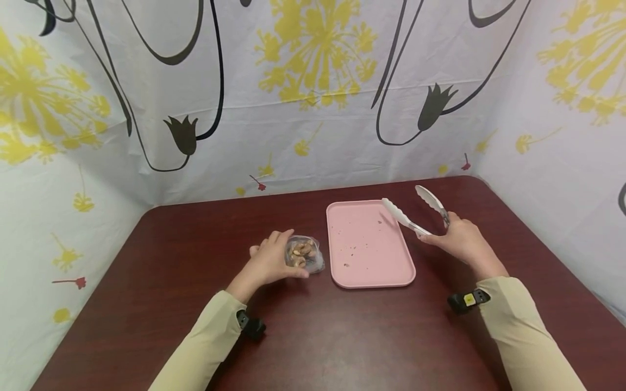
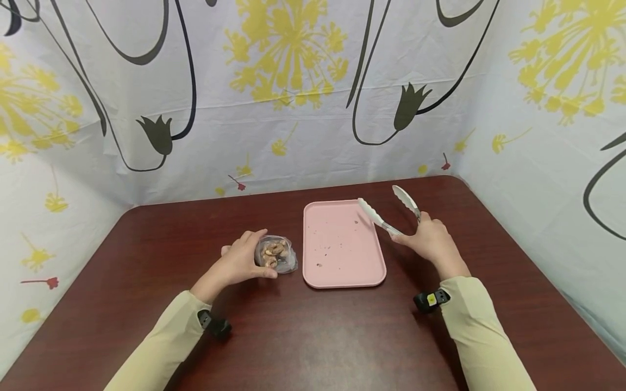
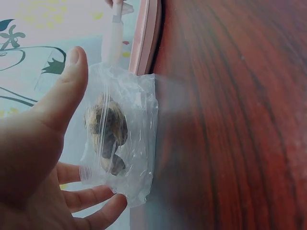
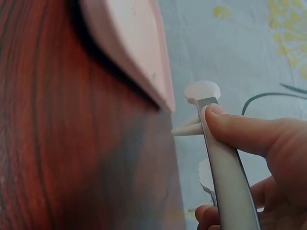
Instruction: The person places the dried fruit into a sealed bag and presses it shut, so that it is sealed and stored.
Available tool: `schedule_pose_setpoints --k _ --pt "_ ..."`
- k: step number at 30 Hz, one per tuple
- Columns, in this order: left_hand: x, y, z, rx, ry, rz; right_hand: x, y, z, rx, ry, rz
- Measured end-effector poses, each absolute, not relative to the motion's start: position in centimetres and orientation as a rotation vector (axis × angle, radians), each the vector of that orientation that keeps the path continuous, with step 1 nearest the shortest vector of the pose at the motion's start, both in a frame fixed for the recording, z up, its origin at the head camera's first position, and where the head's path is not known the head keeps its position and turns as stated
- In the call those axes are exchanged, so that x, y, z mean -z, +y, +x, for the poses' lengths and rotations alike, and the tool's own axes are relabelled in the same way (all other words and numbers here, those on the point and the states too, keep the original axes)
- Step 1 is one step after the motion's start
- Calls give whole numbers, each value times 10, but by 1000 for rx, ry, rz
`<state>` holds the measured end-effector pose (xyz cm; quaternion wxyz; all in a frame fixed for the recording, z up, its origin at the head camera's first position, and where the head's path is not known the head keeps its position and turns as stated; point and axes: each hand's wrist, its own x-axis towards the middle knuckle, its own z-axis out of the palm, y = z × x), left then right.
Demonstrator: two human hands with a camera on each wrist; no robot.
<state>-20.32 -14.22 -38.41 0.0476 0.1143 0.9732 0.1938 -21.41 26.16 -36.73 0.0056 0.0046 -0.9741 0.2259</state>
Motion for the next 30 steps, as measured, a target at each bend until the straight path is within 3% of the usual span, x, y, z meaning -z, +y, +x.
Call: schedule_pose_setpoints --k 13,30 --pt "382 -147 -196 -585 2962 380 382 264 -223 -719 -2987 -230" --pt "381 -156 -182 -650 3014 431 390 260 -230 -710 -3029 -273"
